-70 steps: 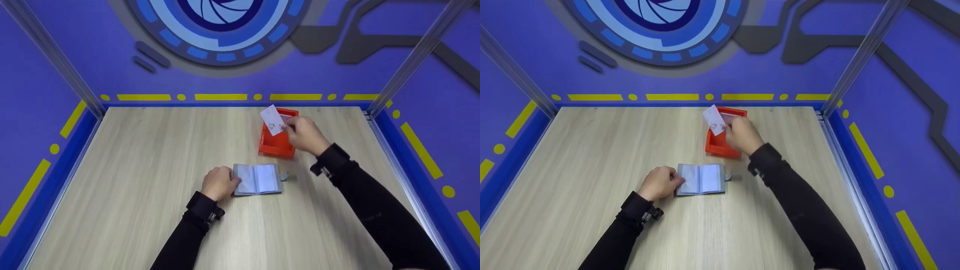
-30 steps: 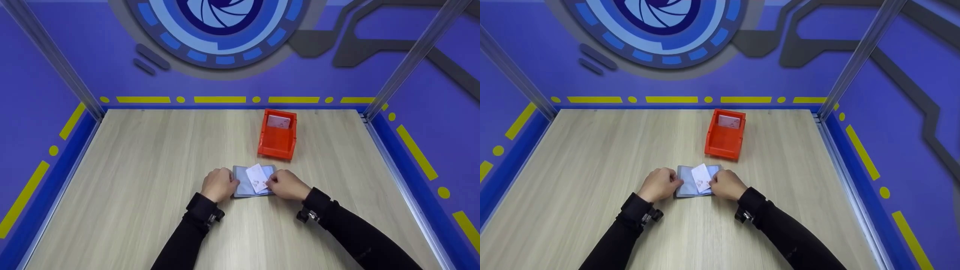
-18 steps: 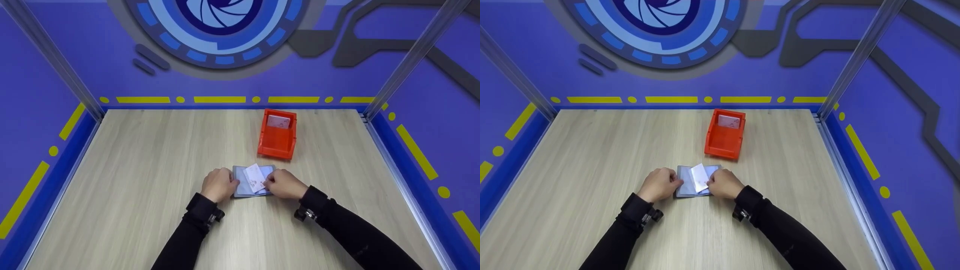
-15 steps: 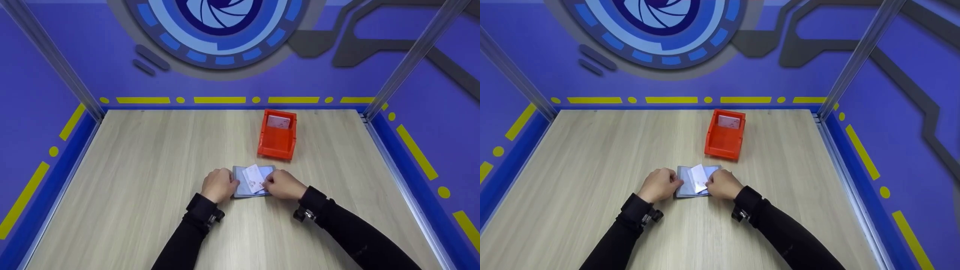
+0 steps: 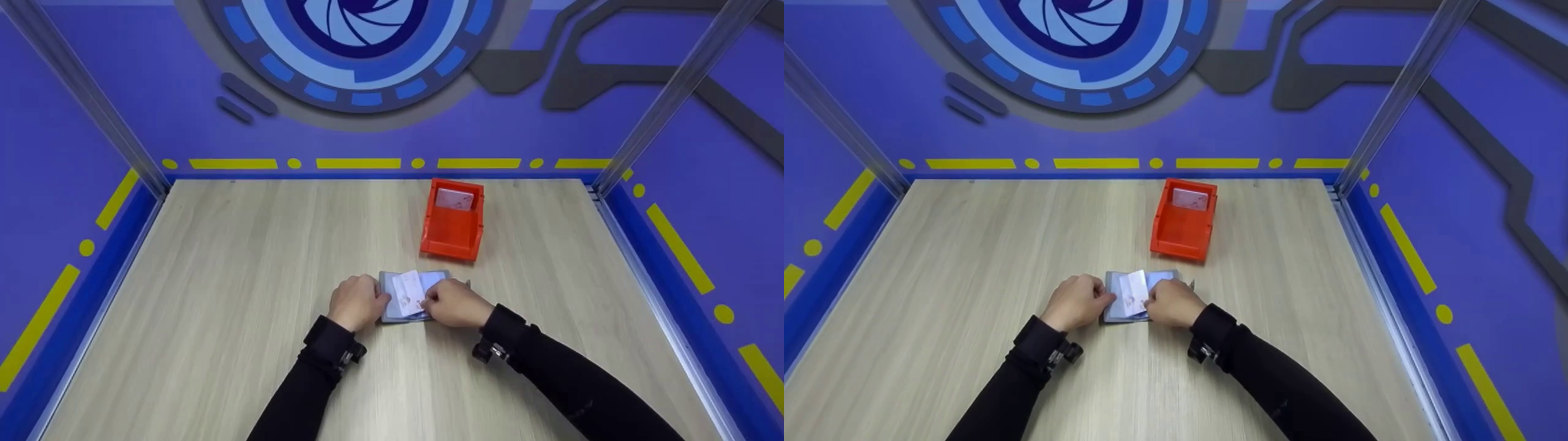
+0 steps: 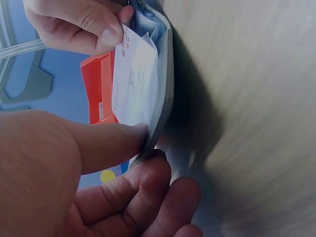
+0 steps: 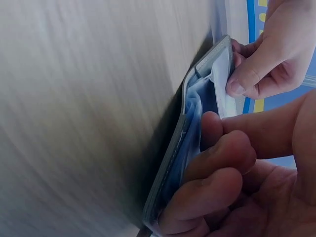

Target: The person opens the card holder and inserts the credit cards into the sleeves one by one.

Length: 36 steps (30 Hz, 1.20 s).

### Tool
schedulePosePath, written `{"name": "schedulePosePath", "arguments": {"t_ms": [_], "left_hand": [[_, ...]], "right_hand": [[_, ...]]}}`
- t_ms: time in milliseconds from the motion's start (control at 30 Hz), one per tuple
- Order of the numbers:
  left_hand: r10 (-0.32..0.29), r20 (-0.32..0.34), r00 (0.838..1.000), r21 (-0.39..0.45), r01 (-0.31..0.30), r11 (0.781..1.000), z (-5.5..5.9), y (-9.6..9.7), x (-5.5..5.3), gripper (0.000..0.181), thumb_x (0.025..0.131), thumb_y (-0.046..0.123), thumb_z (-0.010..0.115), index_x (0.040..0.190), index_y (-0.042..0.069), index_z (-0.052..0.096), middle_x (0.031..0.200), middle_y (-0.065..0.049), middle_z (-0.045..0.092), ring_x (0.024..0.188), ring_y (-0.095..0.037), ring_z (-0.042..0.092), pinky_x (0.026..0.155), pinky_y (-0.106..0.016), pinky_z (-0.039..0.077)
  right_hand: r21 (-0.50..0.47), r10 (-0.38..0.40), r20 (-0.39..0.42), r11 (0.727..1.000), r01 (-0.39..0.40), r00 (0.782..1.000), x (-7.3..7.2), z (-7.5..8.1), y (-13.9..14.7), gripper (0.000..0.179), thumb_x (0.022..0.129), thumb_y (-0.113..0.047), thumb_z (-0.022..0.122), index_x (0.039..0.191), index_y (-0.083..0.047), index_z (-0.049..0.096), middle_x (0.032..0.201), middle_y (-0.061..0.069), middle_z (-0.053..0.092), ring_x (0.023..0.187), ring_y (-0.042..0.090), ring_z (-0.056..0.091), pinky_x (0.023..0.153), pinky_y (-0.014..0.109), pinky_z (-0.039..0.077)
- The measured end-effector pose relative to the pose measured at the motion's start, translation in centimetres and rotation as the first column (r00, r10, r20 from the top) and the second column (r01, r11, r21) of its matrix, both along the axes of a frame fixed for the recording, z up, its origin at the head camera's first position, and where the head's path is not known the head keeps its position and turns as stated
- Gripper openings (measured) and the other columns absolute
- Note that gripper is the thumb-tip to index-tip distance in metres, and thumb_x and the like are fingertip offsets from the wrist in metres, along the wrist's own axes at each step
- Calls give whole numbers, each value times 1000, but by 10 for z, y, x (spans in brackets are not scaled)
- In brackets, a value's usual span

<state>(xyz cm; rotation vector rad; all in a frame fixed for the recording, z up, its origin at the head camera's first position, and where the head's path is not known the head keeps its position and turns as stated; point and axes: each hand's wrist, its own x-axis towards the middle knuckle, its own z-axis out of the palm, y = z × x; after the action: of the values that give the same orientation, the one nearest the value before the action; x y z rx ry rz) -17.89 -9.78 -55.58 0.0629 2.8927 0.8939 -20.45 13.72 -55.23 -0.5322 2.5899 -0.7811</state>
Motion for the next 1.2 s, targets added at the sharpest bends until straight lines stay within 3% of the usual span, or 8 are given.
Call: {"name": "schedulePosePath", "arguments": {"t_ms": [233,467,733,933,1067,1200], "left_hand": [[8,-17,1000,-7,-8,1000,0,-1,2,52,101,30,77,61,21,45,62,8,45,58,-14,44,55,-32,32],[23,-21,1000,1,-23,1000,-1,-1,1,50,101,32,76,61,21,48,62,7,48,55,-14,46,54,-32,33],[35,-40,999,6,-35,999,2,1,2,48,100,34,78,62,20,51,63,6,50,57,-14,48,53,-32,34],[32,-52,998,-11,-33,999,4,1,1,49,100,35,77,61,21,51,63,6,50,57,-14,47,53,-31,34],[41,-56,998,-19,-42,999,6,-2,0,45,101,36,77,65,18,58,65,5,55,58,-15,50,55,-32,35],[48,-46,998,-27,-49,998,7,-5,0,41,101,40,78,70,15,67,67,3,60,60,-15,53,57,-32,37]], "right_hand": [[29,-17,29,999,16,999,0,-1,-5,40,103,-22,65,65,-20,54,63,-6,44,68,17,48,73,36,37],[51,32,18,998,-33,999,0,2,-12,39,103,-22,64,65,-21,52,62,-7,41,64,15,47,65,33,37],[80,85,6,993,-85,996,2,8,-21,23,98,-14,59,76,-13,66,71,-2,53,69,18,51,66,34,40],[115,80,5,990,-80,997,2,9,-25,28,99,-17,61,71,-16,63,67,-4,50,65,16,49,62,33,38],[116,68,14,991,-69,998,-2,12,-22,34,102,-18,67,68,-17,66,63,-6,46,61,14,47,59,32,36],[94,1,3,996,-2,1000,-11,20,-14,27,104,-18,67,79,-13,76,68,-4,51,67,16,51,63,32,40]]}}
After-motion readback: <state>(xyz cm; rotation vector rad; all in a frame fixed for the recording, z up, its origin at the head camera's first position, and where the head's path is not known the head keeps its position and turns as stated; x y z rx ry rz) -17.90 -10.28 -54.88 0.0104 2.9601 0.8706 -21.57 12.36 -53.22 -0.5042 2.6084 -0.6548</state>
